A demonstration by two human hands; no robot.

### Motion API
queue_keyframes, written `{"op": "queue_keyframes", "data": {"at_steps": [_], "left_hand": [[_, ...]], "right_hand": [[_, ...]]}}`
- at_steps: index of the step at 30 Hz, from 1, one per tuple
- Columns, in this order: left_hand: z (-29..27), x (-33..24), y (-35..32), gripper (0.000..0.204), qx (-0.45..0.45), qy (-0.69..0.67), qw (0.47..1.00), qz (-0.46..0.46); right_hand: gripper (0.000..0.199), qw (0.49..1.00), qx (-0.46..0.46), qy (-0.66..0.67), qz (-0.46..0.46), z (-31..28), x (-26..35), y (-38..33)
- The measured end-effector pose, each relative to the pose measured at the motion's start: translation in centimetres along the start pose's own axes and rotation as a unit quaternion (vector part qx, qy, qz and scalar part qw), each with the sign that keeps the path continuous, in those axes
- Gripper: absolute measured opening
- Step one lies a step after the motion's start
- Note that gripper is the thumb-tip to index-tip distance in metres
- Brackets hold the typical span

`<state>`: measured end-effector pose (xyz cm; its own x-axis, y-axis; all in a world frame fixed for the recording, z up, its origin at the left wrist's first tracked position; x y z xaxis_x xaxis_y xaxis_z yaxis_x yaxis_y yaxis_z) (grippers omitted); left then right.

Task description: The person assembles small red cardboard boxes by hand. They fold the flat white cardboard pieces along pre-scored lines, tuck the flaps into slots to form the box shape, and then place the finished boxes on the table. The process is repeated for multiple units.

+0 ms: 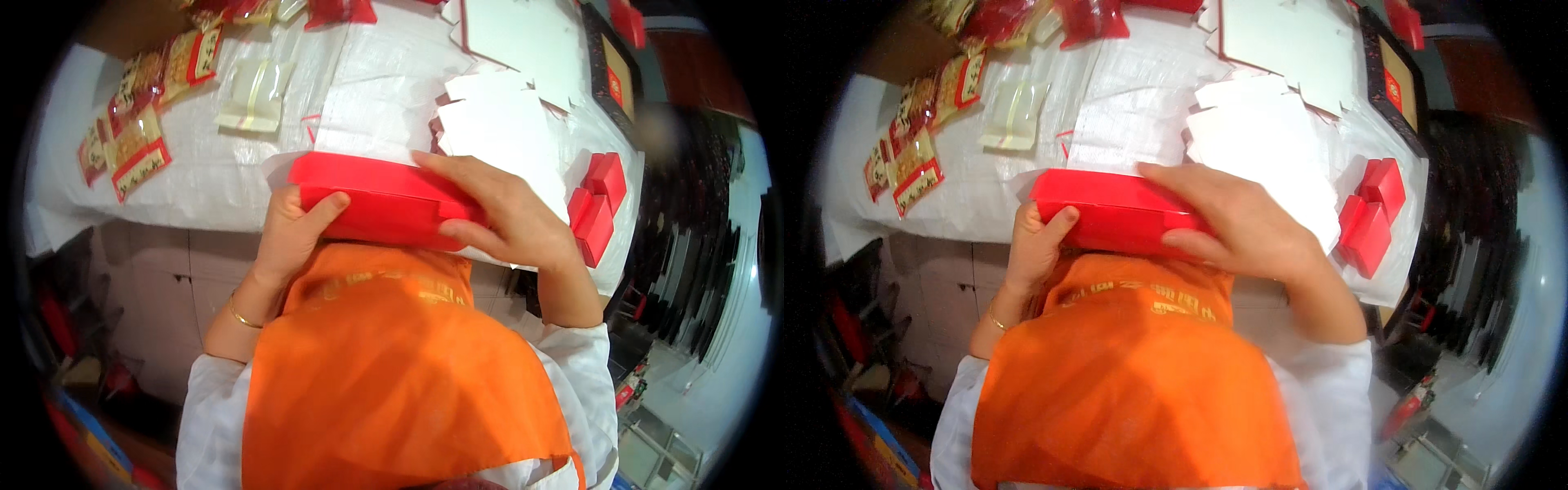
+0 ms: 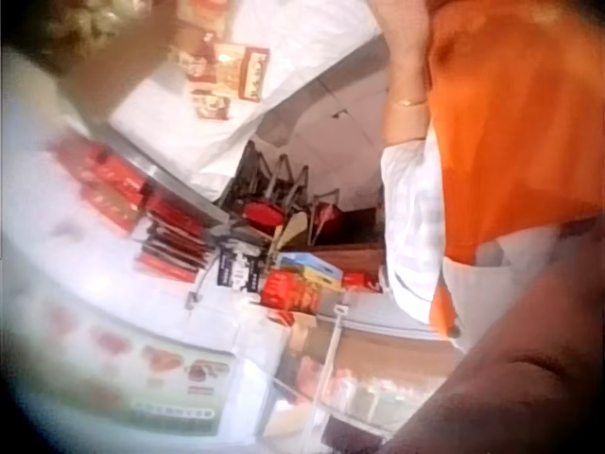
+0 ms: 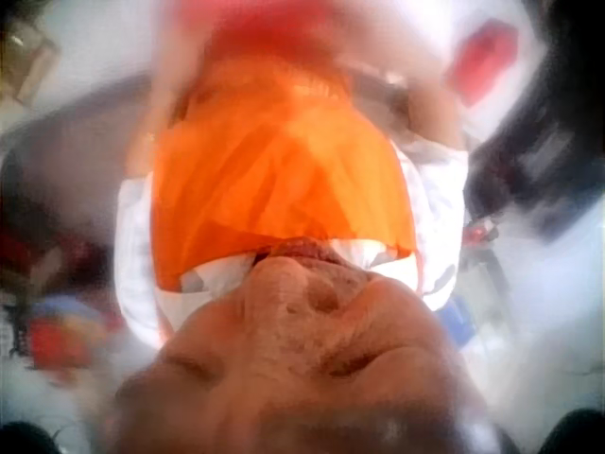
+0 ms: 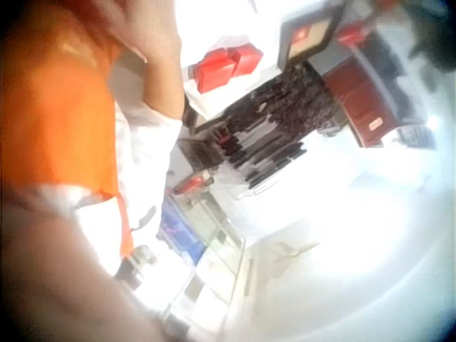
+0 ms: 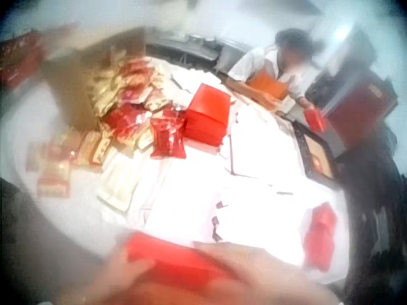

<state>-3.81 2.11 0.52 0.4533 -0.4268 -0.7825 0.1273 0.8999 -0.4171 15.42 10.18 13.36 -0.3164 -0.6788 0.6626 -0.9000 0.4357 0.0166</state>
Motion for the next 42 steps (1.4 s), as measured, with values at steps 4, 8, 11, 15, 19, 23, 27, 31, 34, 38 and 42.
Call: {"op": "queue_keyframes", "data": {"at_steps": [4,8,11,15,19,23,27,31,34,38,42], "left_hand": [[-0.4,-0.5,0.8,0.023,-0.001,-0.038,0.999,0.011],[0.5,-0.8,1.5,0.025,0.024,-0.063,0.998,-0.017],[0.6,-0.7,1.7,0.025,0.042,-0.051,0.997,-0.035],[1.0,-0.9,1.8,0.025,0.057,-0.049,0.996,-0.045],[0.9,-0.8,2.1,0.025,0.072,-0.026,0.995,-0.068],[0.7,-0.8,2.4,0.024,0.076,-0.029,0.995,-0.062],[0.6,-0.6,2.3,0.024,0.088,-0.029,0.994,-0.055],[0.6,-0.5,2.3,0.024,0.086,-0.035,0.994,-0.056],[0.6,-0.6,2.2,0.025,0.084,-0.024,0.995,-0.047],[0.5,-0.7,2.1,0.027,0.088,-0.009,0.995,-0.041],[0.6,-0.8,1.9,0.027,0.072,-0.002,0.997,-0.029]], "right_hand": [[0.046,0.992,-0.002,0.059,0.109,-1.6,-1.4,-2.5],[0.038,0.997,-0.067,-0.019,0.016,-1.9,-0.4,-3.0],[0.031,0.994,-0.089,-0.013,0.058,-1.6,-0.5,-3.5],[0.025,0.993,-0.096,-0.052,0.037,-1.2,0.1,-3.4],[0.021,0.994,-0.096,-0.042,0.044,-1.0,0.5,-3.6],[0.018,0.993,-0.110,-0.012,0.043,-1.2,0.0,-3.6],[0.016,0.991,-0.115,0.019,0.064,-0.9,-0.6,-3.8],[0.015,0.990,-0.113,0.035,0.078,-0.8,-1.0,-3.8],[0.015,0.988,-0.116,0.055,0.091,-0.8,-1.3,-3.8],[0.015,0.985,-0.115,0.067,0.108,-0.8,-1.5,-3.7],[0.017,0.983,-0.125,0.062,0.117,-0.6,-1.4,-3.7]]}}
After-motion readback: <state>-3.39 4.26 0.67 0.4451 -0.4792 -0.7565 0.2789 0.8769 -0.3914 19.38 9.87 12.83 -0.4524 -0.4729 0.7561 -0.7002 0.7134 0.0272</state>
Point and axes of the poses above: each hand's wrist, its own y-axis towards the middle knuckle, its own z-axis out of the palm, x = y × z, the point moved 6 cm from there along y, towards the middle knuckle, and after that the axes turned 12 degrees about -z, right-handed, at the moved point
